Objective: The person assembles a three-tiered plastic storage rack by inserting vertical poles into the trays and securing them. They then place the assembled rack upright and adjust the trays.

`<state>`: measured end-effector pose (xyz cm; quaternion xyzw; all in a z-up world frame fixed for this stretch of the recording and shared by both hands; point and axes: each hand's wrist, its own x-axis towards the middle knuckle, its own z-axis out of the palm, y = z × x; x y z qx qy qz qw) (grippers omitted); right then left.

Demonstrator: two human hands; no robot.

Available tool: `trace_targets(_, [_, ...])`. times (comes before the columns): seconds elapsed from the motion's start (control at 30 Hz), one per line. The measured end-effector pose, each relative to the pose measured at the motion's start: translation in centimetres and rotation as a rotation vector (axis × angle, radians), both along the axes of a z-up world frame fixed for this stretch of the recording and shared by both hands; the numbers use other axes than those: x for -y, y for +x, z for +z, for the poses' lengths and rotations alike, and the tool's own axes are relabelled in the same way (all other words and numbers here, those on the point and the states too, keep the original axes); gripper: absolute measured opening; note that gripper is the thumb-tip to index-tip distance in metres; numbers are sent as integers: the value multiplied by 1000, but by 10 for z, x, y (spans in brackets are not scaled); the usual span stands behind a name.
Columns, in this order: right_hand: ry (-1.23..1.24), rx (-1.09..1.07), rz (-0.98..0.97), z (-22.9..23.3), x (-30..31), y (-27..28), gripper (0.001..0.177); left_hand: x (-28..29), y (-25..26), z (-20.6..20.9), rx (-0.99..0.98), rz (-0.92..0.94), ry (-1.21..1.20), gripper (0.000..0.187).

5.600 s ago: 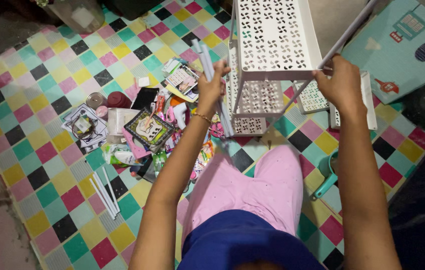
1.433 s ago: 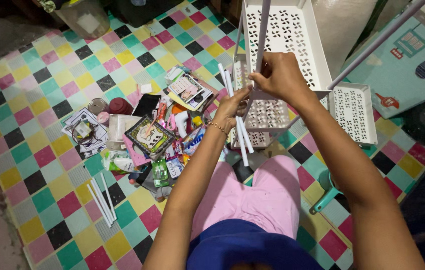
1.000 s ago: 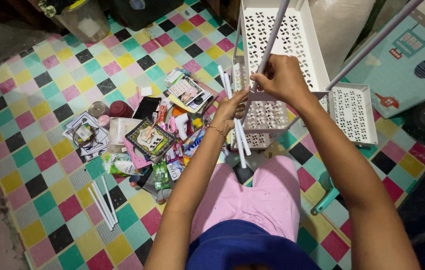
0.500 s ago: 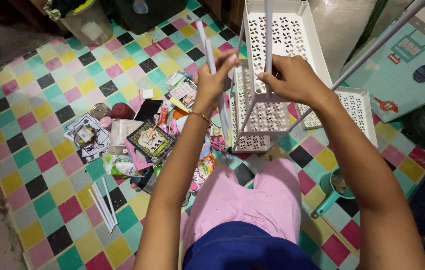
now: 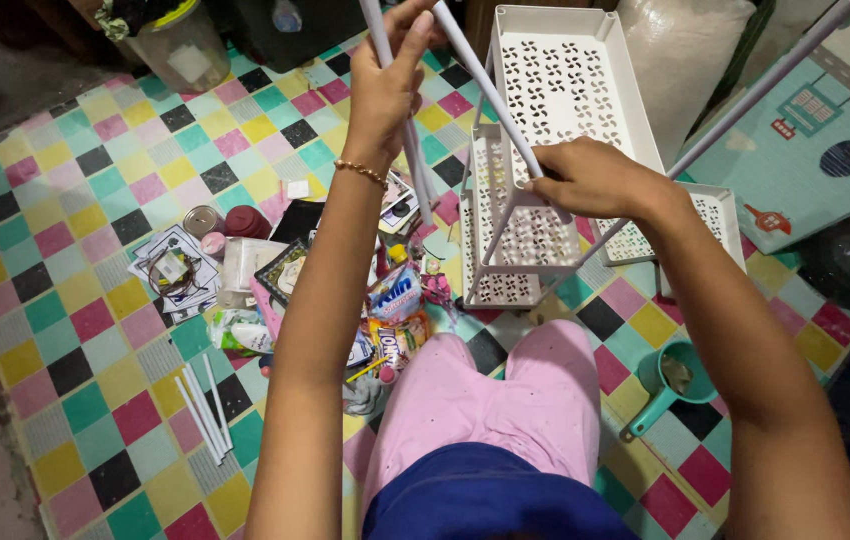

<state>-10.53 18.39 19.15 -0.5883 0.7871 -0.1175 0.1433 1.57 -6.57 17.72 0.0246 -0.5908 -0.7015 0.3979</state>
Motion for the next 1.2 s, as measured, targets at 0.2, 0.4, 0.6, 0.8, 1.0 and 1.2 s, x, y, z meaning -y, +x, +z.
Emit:
trace_targets(0.2, [18, -5, -42, 8, 0, -1, 31, 11, 9, -14, 24, 138, -100, 30])
trace_targets(0.4, [-106, -254, -173, -1, -1, -24, 21, 22, 18, -30, 77, 155, -124, 21])
trace_targets(0.6, [-632, -731, -66, -15, -2, -60, 20, 7, 33, -70, 498, 115, -187, 15])
trace_targets(0.8, [-803, -724, -346, -22, 8, -41, 50, -25, 37, -127, 427, 3, 249, 16])
trace_targets(1.0, [-1138, -597, -379, -29, 12, -16, 86, -35, 18, -165, 297, -159, 515, 26])
trace_targets(1.2, [-795, 450, -319, -43, 23, -24, 62, -50, -4, -185, 240, -296, 640, 26])
